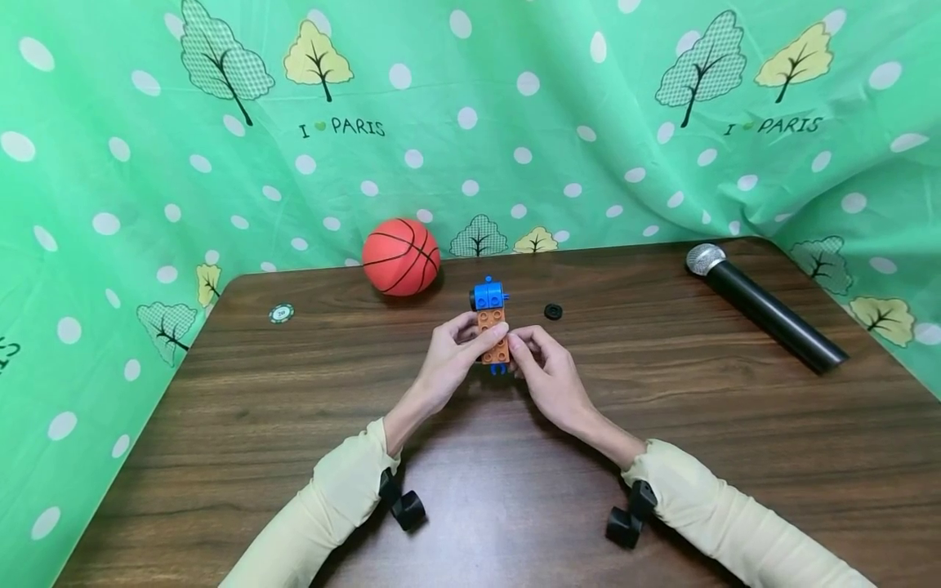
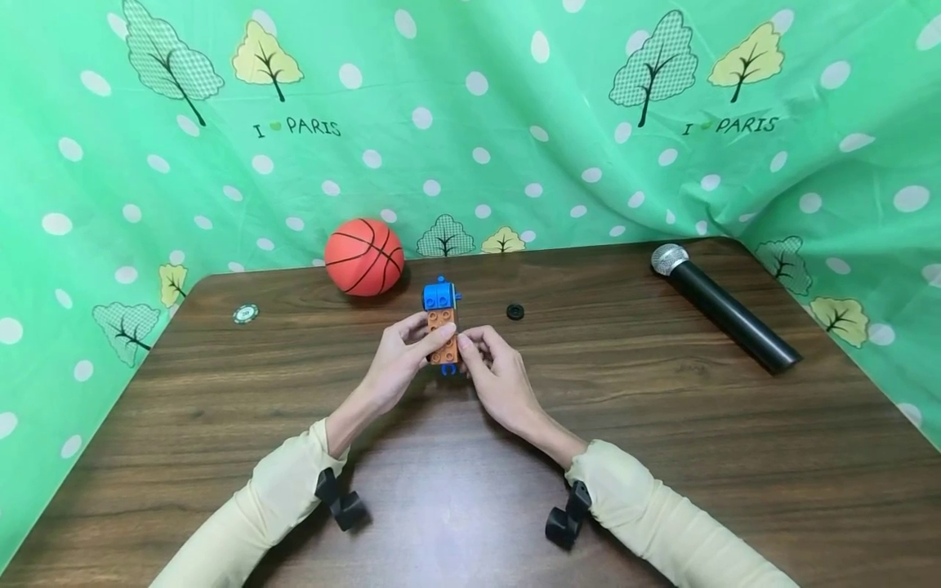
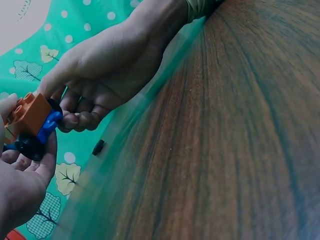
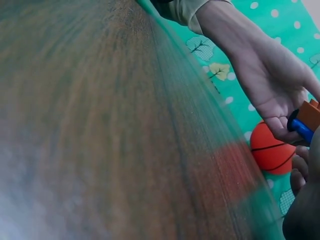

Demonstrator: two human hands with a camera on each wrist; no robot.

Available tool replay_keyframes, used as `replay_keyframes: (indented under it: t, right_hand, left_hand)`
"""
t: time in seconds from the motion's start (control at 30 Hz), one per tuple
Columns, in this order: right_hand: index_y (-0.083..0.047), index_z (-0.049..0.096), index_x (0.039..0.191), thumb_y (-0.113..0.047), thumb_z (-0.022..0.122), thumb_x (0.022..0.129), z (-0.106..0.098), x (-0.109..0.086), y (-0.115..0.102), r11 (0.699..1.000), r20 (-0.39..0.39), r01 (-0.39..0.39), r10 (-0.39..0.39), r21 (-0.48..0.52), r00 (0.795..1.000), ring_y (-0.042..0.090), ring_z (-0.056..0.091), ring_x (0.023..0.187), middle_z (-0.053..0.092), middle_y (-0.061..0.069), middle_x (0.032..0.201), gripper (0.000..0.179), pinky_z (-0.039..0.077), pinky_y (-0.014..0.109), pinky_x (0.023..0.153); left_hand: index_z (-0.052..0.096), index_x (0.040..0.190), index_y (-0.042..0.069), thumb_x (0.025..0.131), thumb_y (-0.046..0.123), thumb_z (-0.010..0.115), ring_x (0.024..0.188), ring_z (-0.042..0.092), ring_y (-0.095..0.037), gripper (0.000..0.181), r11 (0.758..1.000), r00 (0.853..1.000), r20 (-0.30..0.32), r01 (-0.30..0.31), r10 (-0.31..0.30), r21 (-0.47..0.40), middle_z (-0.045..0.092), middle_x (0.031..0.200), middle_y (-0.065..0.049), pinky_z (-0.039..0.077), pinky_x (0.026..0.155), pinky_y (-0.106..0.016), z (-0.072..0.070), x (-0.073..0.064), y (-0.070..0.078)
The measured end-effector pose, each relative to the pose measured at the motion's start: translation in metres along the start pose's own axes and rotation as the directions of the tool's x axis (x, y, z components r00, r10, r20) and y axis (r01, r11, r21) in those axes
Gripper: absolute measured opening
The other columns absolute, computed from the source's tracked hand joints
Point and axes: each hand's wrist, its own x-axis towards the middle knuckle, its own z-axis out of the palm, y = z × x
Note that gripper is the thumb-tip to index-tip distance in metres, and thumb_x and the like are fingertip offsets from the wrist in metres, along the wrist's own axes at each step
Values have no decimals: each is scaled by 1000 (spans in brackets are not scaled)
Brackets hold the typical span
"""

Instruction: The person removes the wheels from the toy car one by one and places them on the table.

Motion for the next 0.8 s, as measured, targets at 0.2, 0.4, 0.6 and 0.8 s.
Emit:
replay_keyframes:
  t: [0.2,0.4,0.6,0.8]
  right_hand:
    - [-3,64,107,-10,55,108,-2,-1,2,994,-18,95,-96,-60,995,22,59,66,64,10,76,11,46,24,62]
    - [-5,62,104,-9,55,108,-3,-2,4,991,-24,113,-115,-75,993,14,53,65,58,6,74,9,42,25,61]
    - [-1,55,117,-13,46,111,-3,-2,4,999,45,16,-17,27,999,27,59,77,60,10,83,16,47,29,68]
    - [4,47,120,-12,41,112,-1,-1,3,985,70,-43,32,170,997,26,58,79,60,11,89,19,47,29,65]
  left_hand:
    - [65,125,-3,98,19,70,94,66,-12,36,1000,1000,18,5,-5,6,73,105,-11,55,84,-28,0,0,0]
    - [64,125,-4,99,19,69,92,66,-10,35,1000,1000,30,5,-5,6,73,103,-10,54,83,-27,3,-1,0]
    - [65,125,-3,99,20,69,92,66,-12,34,1000,1000,26,-17,17,-15,73,105,-11,54,83,-29,4,1,1]
    - [64,126,-4,100,17,68,89,66,-13,34,996,1000,31,1,2,-91,73,104,-10,55,80,-29,5,3,2]
